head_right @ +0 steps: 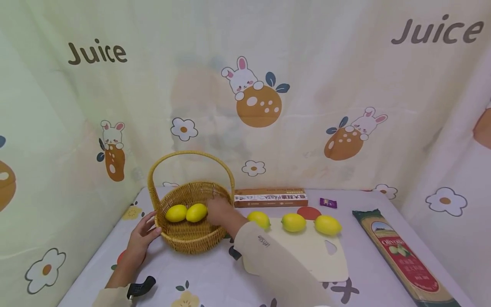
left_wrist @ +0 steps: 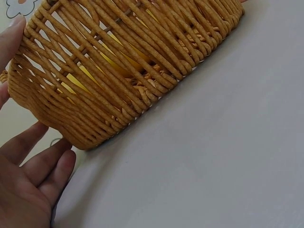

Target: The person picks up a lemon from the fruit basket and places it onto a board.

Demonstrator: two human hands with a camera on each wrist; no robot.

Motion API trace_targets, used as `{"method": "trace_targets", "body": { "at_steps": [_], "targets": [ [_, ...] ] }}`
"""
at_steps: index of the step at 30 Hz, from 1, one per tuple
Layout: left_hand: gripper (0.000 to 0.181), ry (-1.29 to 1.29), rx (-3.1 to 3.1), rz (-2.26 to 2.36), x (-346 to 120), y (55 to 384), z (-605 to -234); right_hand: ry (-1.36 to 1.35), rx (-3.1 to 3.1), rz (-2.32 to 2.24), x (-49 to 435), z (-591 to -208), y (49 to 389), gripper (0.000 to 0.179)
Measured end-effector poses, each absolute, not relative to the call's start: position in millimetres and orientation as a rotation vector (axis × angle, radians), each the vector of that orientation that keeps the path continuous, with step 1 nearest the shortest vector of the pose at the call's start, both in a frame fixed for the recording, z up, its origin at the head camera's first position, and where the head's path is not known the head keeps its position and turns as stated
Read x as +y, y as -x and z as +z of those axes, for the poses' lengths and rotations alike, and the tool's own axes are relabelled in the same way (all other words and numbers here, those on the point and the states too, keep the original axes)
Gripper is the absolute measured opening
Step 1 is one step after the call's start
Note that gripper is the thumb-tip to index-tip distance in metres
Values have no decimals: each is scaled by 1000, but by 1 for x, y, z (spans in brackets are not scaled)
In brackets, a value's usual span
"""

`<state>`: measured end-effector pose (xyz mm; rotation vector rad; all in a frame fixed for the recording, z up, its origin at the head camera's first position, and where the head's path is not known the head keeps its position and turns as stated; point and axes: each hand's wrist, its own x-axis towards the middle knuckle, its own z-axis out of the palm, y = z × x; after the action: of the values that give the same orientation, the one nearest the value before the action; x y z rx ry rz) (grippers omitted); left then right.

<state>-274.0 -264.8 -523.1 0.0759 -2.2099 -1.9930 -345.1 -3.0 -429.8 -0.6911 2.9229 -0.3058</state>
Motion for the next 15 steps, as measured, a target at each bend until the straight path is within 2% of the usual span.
{"method": "trace_targets", "body": {
  "at_steps": [4,12,15],
  "targets": [
    [67,-91,-2208,-1992,-264,273,-522,717,2970,-205,-4,-436,346,69],
    [66,-81,-2209,-1994,-264,273,-522,732,2988,-159,-6,-440,345,44],
    [66,-90,-2213,-1994,-264,274,-523,734,2990,-130,-5,-440,345,41]
  ]
}}
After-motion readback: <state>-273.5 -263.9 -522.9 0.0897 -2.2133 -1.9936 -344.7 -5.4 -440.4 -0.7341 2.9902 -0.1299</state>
